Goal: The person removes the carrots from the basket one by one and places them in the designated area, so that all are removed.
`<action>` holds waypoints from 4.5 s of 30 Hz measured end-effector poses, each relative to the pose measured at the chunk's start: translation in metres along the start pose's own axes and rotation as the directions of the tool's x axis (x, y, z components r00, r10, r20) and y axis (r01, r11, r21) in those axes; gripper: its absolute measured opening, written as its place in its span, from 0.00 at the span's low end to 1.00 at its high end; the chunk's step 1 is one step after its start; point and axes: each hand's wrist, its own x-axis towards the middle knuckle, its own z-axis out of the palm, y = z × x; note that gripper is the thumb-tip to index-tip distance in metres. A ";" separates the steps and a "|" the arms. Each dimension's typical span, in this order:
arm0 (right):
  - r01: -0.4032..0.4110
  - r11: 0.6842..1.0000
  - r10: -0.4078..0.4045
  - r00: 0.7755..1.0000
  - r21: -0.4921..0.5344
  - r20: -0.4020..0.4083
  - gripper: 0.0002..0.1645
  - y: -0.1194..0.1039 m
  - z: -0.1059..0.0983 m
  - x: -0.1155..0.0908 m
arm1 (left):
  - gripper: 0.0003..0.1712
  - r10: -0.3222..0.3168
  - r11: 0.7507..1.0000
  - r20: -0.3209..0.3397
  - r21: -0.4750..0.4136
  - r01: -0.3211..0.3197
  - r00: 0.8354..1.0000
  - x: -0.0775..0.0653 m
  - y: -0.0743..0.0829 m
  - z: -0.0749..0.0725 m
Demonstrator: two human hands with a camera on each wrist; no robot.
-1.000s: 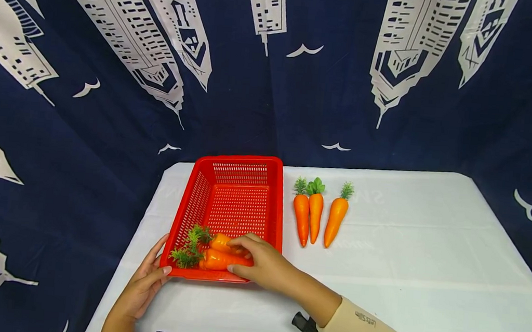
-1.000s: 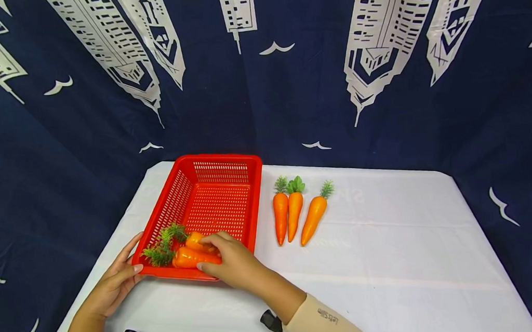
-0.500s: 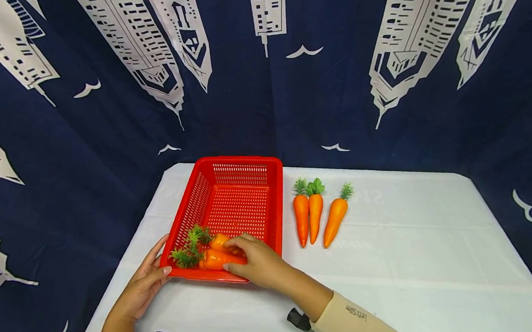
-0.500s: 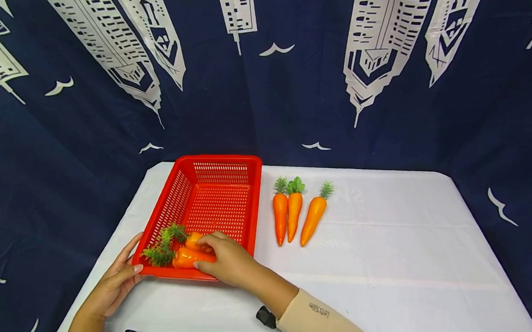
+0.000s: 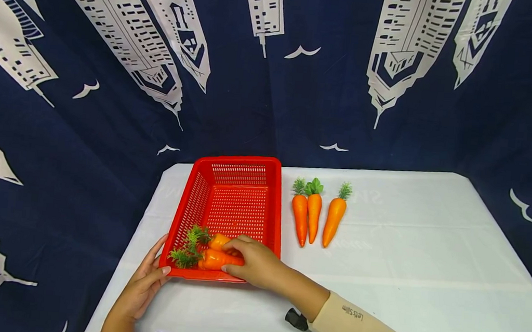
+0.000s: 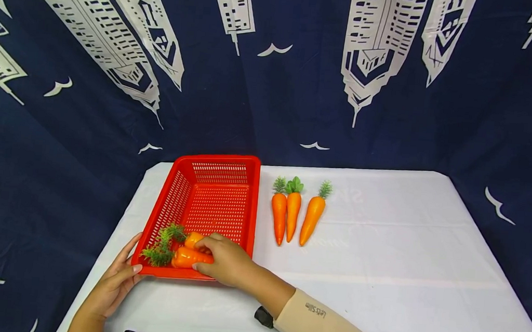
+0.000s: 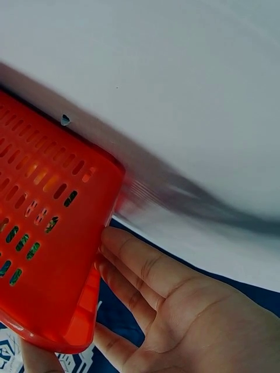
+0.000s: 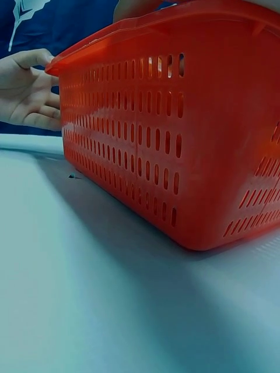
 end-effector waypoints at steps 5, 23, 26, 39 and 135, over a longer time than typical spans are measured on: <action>0.003 1.000 -0.003 1.000 0.002 0.004 0.23 0.000 0.000 0.001 | 0.44 0.001 1.000 0.001 -0.003 -0.001 1.000 0.000 0.000 0.001; -0.031 0.999 0.031 0.999 -0.021 0.018 0.23 0.001 0.001 0.001 | 0.44 0.001 1.000 0.000 -0.010 -0.001 1.000 0.000 0.001 0.001; -0.028 0.999 0.028 1.000 -0.027 0.014 0.23 0.001 0.001 0.001 | 0.44 0.004 1.000 0.002 -0.008 -0.004 1.000 0.000 0.001 0.001; 0.014 0.999 -0.013 1.000 0.041 -0.013 0.23 0.003 -0.001 -0.002 | 0.43 0.000 1.000 -0.004 -0.001 0.000 1.000 0.000 -0.001 -0.001; 0.002 0.765 0.349 0.839 0.644 -0.418 0.29 0.055 -0.073 -0.028 | 0.44 -0.040 0.999 -0.045 0.010 0.041 0.998 0.001 0.000 -0.001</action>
